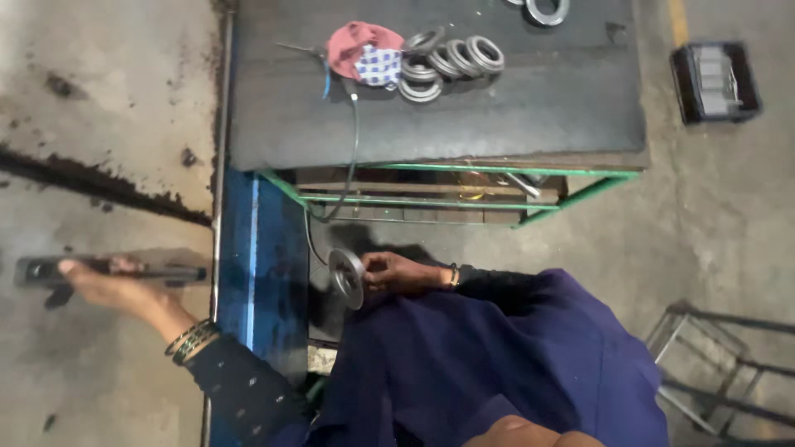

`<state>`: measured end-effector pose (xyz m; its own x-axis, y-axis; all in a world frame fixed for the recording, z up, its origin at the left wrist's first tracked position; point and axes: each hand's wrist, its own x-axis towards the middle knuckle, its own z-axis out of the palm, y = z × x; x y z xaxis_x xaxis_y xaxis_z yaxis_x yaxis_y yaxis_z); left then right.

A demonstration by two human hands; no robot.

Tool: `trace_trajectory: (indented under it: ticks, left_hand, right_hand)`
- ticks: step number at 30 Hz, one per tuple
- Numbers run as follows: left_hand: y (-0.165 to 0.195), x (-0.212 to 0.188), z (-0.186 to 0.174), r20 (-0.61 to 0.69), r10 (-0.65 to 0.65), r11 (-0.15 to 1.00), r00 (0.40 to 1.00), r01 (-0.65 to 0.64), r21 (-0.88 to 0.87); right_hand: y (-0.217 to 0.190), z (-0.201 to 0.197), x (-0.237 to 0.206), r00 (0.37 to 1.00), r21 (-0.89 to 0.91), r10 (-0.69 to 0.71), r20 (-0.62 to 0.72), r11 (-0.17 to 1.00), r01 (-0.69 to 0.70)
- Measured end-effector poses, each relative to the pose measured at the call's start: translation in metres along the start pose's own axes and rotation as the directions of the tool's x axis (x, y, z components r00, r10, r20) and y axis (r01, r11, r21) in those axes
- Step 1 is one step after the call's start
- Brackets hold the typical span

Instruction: The person operates a lathe machine, removing machined metal rings from the chuck and placing them aside. They carry the rings by hand to a work table, stack them with other finished rings, and wipe the table surface with a cloth.

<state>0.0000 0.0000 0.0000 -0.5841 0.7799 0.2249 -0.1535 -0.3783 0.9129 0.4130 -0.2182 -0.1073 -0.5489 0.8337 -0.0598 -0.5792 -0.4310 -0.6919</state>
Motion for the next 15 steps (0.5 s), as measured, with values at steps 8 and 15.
trace_trajectory:
  ticks: [8,15]
  left_hand:
    - [-0.009,-0.007,0.010,0.035,0.014,1.000,0.999,-0.014,0.003]
    - [-0.010,-0.006,0.006,0.046,-0.009,1.000,0.999,0.008,0.013]
  right_hand:
    - [-0.013,-0.013,-0.001,0.999,0.025,-0.031,-0.030,0.999,0.031]
    - [-0.009,-0.027,0.000,0.999,0.042,0.002,-0.054,0.999,0.000]
